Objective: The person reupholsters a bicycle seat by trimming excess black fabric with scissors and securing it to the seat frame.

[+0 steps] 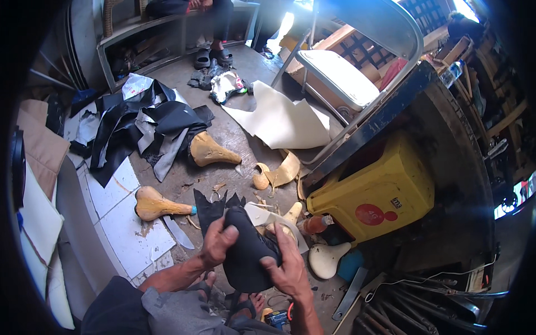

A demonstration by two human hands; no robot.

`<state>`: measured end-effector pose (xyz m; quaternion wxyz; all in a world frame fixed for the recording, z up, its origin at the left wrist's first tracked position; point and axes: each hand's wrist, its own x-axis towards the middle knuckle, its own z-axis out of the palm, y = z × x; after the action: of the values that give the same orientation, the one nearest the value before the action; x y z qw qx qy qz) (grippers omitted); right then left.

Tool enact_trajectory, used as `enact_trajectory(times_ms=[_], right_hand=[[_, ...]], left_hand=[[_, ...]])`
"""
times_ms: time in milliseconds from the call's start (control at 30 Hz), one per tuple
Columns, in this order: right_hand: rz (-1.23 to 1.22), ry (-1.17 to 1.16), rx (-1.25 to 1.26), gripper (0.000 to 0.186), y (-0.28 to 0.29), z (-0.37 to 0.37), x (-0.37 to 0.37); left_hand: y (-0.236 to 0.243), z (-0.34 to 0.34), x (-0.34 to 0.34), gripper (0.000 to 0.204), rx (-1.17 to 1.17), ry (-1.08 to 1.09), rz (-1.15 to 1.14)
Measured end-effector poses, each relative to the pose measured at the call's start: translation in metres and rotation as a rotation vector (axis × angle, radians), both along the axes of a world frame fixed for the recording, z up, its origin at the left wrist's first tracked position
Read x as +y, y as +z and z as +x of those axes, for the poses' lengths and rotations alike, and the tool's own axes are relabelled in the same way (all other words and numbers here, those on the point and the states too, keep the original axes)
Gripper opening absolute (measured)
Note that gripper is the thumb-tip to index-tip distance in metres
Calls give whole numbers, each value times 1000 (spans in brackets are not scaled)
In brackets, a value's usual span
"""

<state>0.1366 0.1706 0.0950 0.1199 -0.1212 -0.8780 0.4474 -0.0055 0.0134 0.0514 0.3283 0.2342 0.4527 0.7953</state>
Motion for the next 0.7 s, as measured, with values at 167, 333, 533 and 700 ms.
enact_trajectory(times_ms=[167, 333, 533, 700], right_hand=[[-263, -69, 66, 93, 3, 4, -4], [218, -26, 86, 90, 13, -12, -20], [314, -128, 347, 87, -17, -5, -33], [233, -167, 280, 55, -18, -12, -55]], left_hand=[[-10, -7, 6, 38, 234, 338, -96], [20, -27, 14, 42, -325, 369, 147], [30, -47, -1, 44, -394, 491, 440], [26, -51, -10, 41, -333, 539, 492]])
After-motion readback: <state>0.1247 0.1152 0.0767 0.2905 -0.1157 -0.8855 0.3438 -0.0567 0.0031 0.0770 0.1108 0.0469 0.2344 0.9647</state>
